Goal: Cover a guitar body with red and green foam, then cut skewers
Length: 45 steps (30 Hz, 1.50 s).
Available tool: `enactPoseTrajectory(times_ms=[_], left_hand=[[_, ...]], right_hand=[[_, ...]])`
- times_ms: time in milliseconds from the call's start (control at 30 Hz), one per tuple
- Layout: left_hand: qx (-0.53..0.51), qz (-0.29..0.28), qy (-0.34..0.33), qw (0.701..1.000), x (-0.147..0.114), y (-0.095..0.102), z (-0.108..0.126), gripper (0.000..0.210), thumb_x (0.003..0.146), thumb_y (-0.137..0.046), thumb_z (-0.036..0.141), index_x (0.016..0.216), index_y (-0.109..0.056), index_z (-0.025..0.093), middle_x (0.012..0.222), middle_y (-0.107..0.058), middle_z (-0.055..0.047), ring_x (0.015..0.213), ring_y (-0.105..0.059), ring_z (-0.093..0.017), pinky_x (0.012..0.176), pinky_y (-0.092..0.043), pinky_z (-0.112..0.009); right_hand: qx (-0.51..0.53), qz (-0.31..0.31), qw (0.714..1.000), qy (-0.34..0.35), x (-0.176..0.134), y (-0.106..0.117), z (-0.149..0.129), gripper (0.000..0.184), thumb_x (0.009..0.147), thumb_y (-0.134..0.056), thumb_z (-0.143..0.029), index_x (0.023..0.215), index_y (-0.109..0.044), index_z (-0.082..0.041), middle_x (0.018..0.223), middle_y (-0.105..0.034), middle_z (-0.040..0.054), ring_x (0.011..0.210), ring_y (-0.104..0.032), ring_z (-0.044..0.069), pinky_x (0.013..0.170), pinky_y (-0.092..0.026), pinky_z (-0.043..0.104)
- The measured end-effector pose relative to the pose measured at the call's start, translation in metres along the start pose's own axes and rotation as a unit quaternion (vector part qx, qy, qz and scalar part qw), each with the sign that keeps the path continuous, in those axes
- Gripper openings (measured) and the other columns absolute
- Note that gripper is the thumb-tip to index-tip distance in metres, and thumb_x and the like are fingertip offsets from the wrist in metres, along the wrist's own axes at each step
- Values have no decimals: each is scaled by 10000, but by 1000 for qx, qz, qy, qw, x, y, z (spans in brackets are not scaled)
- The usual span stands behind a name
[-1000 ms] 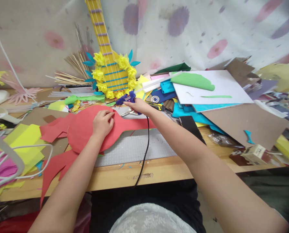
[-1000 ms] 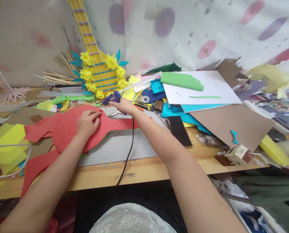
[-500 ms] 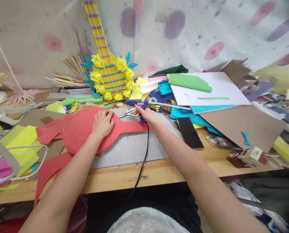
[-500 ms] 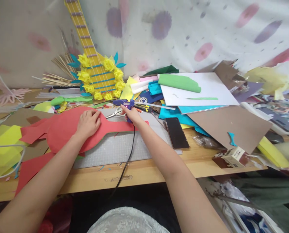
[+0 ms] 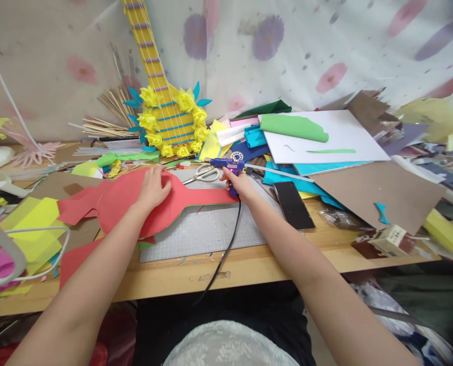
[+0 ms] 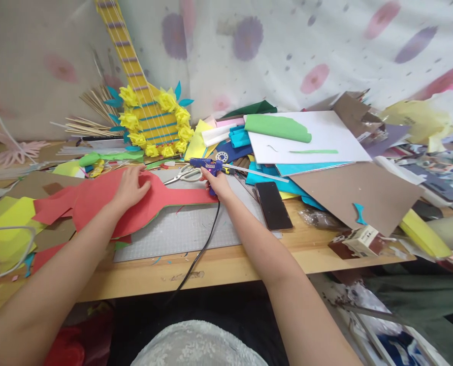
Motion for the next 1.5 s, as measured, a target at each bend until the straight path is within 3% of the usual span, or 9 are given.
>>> enactPoseTrajectory(times_ms=[133,400,567,700,833,1000,1167,1333,1500], left_hand=[[-20,-10,-12,1000,2,10,4,505,767,-425,213,1264,-465,136,1266,-537,-122,1186,-485,-248,1019,-396,-395],[54,-124,-130,982,-6,-11,19,583,835,-327,224,1405,-341,105,1481,-352,-108,1379,-296,-216,1160,-182,-412],[72,-68,-103,990,-3,-7,15,717,828,-383,286,1474,-155,75,1476,-351,-135,1436,-98,-252,1163,-95,-468],[29,-13,-57,998,-2,2,9,766,823,-400,278,1486,-65,91,1491,-297,-165,1402,-220,-288,1123,-236,-464],[4,-60,-60,996,-6,0,14,790,803,-432,274,1491,-63,151,1459,-319,-186,1250,-456,-312,932,-459,-426],[29,-111,-79,990,-7,-8,20,788,802,-399,236,1492,-32,137,1457,-343,-186,1270,-439,-311,946,-446,-422],[34,-74,-74,994,8,-9,10,759,799,-411,249,1476,-112,81,1505,-256,-181,1396,-231,-305,1111,-241,-472],[-22,55,36,998,22,14,-12,478,815,-410,242,1280,-469,147,1283,-530,-142,1163,-518,-251,987,-411,-388],[-20,14,103,994,26,16,-17,234,815,-479,366,865,-622,187,924,-671,-94,885,-618,-249,799,-471,-375]], right_hand=[[-3,8,1000,15,1,7,8,337,788,-596,-508,689,-563,-188,675,-645,40,430,-463,74,411,-366,206],[-11,9,1000,-5,3,6,20,318,826,-562,-468,671,-575,-190,556,-567,2,407,-453,77,411,-370,210],[-11,10,1000,-2,1,7,17,323,824,-564,-464,658,-575,-187,551,-558,-4,406,-454,74,412,-369,208],[-25,7,1000,-9,0,7,16,353,822,-556,-499,663,-581,-186,502,-527,-13,404,-456,77,410,-370,202],[-43,8,999,-21,-1,6,16,365,818,-549,-530,671,-573,-197,479,-509,-19,408,-467,86,403,-371,203],[-35,4,999,-20,0,6,16,374,805,-562,-549,664,-573,-203,497,-519,-14,401,-461,91,412,-385,226],[-41,3,999,-27,-1,6,16,367,817,-555,-531,677,-585,-193,483,-508,-16,399,-457,86,406,-371,215],[-25,2,999,-32,-4,5,12,361,812,-567,-524,670,-578,-191,475,-490,-30,379,-442,78,402,-358,215],[-35,6,999,-40,-5,5,9,350,813,-576,-502,658,-573,-188,470,-504,-27,380,-449,81,404,-361,218]])
Point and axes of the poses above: each hand's wrist, its own x-axis towards the middle knuckle, its own y-axis out of the back of the hand, z = x × y, the point moved 5 cm from there along x, towards the middle knuckle
